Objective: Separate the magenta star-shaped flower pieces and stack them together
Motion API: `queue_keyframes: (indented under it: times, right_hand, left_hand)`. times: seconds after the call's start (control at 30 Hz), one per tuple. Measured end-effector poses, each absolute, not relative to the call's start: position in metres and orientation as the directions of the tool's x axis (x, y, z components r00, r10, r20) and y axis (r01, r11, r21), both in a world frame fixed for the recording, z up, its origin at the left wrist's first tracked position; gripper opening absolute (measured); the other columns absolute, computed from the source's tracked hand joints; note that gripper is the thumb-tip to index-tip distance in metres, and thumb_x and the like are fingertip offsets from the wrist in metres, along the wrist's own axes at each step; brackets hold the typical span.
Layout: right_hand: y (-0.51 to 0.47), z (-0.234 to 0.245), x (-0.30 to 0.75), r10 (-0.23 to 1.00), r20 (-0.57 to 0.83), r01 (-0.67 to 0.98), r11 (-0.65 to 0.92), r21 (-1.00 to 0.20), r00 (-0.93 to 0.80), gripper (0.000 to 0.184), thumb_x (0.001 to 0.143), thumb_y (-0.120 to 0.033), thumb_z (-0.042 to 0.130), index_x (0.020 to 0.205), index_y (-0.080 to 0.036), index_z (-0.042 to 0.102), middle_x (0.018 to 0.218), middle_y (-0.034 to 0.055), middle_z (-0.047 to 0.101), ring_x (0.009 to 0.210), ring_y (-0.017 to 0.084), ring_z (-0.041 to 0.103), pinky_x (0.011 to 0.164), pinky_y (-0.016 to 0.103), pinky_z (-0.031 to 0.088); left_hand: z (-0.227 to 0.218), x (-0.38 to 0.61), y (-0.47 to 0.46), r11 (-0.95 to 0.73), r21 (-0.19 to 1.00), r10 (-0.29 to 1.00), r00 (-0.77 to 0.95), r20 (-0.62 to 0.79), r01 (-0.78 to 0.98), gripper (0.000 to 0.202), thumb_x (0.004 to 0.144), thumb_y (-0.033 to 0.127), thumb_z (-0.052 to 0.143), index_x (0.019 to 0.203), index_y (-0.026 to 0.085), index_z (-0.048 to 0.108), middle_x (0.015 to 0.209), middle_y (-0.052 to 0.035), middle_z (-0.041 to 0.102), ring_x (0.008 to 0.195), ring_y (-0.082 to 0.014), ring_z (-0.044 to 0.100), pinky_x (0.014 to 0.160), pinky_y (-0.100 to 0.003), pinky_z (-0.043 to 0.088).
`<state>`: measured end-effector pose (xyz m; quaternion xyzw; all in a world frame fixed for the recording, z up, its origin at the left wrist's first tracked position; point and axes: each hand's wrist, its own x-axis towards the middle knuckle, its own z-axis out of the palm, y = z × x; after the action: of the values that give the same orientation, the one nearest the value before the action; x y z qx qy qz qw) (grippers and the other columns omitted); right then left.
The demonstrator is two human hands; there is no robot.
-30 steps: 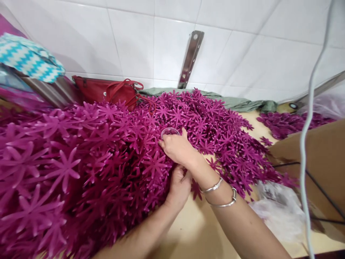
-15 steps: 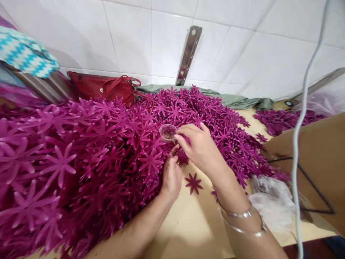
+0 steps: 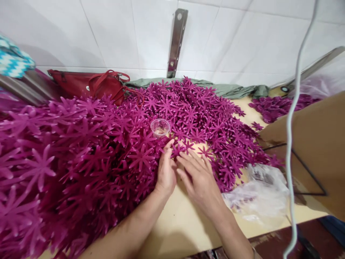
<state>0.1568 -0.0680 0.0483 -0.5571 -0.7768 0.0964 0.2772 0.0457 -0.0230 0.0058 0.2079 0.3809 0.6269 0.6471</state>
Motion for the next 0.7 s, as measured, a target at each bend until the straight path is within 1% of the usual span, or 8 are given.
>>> queue_keyframes:
  times: [0.07, 0.13, 0.2, 0.27, 0.33, 0.5, 0.6, 0.7]
  right_hand:
    - [-0.054, 0.053, 0.159, 0.906, 0.415, 0.744, 0.330, -0.580, -0.078, 0.030, 0.101, -0.032, 0.057, 0.128, -0.025, 0.069, 0.132, 0.0126, 0.073, 0.130, 0.029, 0.064, 0.116, 0.056, 0.044]
    - [-0.039, 0.051, 0.160, 0.895, 0.432, 0.642, 0.266, -0.719, 0.113, 0.030, 0.098, -0.036, 0.061, 0.125, -0.023, 0.067, 0.126, 0.0132, 0.073, 0.119, 0.027, 0.067, 0.108, 0.051, 0.051]
    - [-0.027, 0.043, 0.157, 0.914, 0.338, 0.481, 0.198, -0.854, 0.225, 0.033, 0.093, -0.040, 0.066, 0.120, -0.022, 0.065, 0.117, 0.0123, 0.073, 0.108, 0.025, 0.069, 0.101, 0.047, 0.055]
    - [-0.019, 0.034, 0.153, 0.959, 0.192, 0.263, 0.134, -0.955, 0.209, 0.034, 0.090, -0.042, 0.069, 0.116, -0.021, 0.065, 0.110, 0.0101, 0.074, 0.100, 0.022, 0.071, 0.095, 0.042, 0.057]
    - [-0.017, 0.026, 0.150, 0.979, 0.099, 0.114, 0.080, -0.990, 0.179, 0.030, 0.088, -0.042, 0.072, 0.108, -0.021, 0.065, 0.102, 0.0067, 0.074, 0.093, 0.020, 0.070, 0.090, 0.038, 0.057]
    - [-0.021, 0.023, 0.150, 0.970, 0.071, 0.019, 0.068, -0.997, 0.231, 0.021, 0.082, -0.035, 0.077, 0.084, -0.022, 0.061, 0.080, -0.0031, 0.060, 0.075, 0.014, 0.059, 0.077, 0.029, 0.050]
    - [-0.022, 0.026, 0.152, 0.965, 0.080, -0.029, 0.090, -0.996, 0.250, 0.022, 0.081, -0.034, 0.078, 0.083, -0.022, 0.059, 0.081, -0.0036, 0.059, 0.075, 0.014, 0.059, 0.075, 0.027, 0.050]
    - [-0.022, 0.027, 0.153, 0.963, 0.073, -0.081, 0.097, -0.992, 0.259, 0.024, 0.081, -0.034, 0.079, 0.093, -0.023, 0.062, 0.089, -0.0009, 0.066, 0.081, 0.015, 0.063, 0.079, 0.029, 0.053]
  left_hand:
    - [0.006, 0.048, -0.023, 0.114, 0.726, 0.972, -0.074, -0.222, -0.678, 0.039, 0.091, 0.030, 0.065, 0.129, 0.026, 0.067, 0.135, -0.0055, 0.071, 0.133, -0.0225, 0.062, 0.117, -0.040, 0.044]
    - [0.006, 0.049, -0.024, 0.101, 0.711, 0.981, -0.049, -0.188, -0.696, 0.042, 0.088, 0.026, 0.069, 0.130, 0.027, 0.066, 0.133, -0.0049, 0.072, 0.129, -0.0215, 0.064, 0.118, -0.040, 0.043]
    - [0.006, 0.050, -0.024, 0.088, 0.709, 0.988, -0.031, -0.153, -0.700, 0.044, 0.088, 0.026, 0.072, 0.131, 0.028, 0.065, 0.133, -0.0048, 0.071, 0.130, -0.0215, 0.064, 0.120, -0.040, 0.041]
    - [0.006, 0.049, -0.024, 0.078, 0.709, 0.989, -0.035, -0.143, -0.701, 0.045, 0.089, 0.029, 0.073, 0.132, 0.028, 0.064, 0.135, -0.0052, 0.071, 0.132, -0.0219, 0.063, 0.121, -0.040, 0.040]
    - [0.006, 0.049, -0.024, 0.070, 0.710, 0.989, -0.044, -0.141, -0.701, 0.046, 0.089, 0.030, 0.074, 0.134, 0.028, 0.063, 0.136, -0.0056, 0.070, 0.133, -0.0222, 0.062, 0.121, -0.040, 0.041]
    - [0.005, 0.050, -0.022, 0.021, 0.800, 0.995, -0.064, -0.074, -0.600, 0.042, 0.092, 0.030, 0.072, 0.133, 0.026, 0.062, 0.136, -0.0067, 0.069, 0.133, -0.0214, 0.061, 0.120, -0.038, 0.040]
    - [0.005, 0.052, -0.023, 0.007, 0.856, 0.991, -0.113, -0.076, -0.517, 0.031, 0.091, 0.031, 0.074, 0.120, 0.023, 0.066, 0.120, -0.0049, 0.073, 0.116, -0.0200, 0.067, 0.111, -0.037, 0.048]
    - [0.004, 0.052, -0.024, 0.002, 0.872, 0.991, -0.114, -0.066, -0.490, 0.020, 0.089, 0.030, 0.074, 0.106, 0.021, 0.068, 0.105, -0.0026, 0.073, 0.101, -0.0175, 0.068, 0.100, -0.033, 0.052]
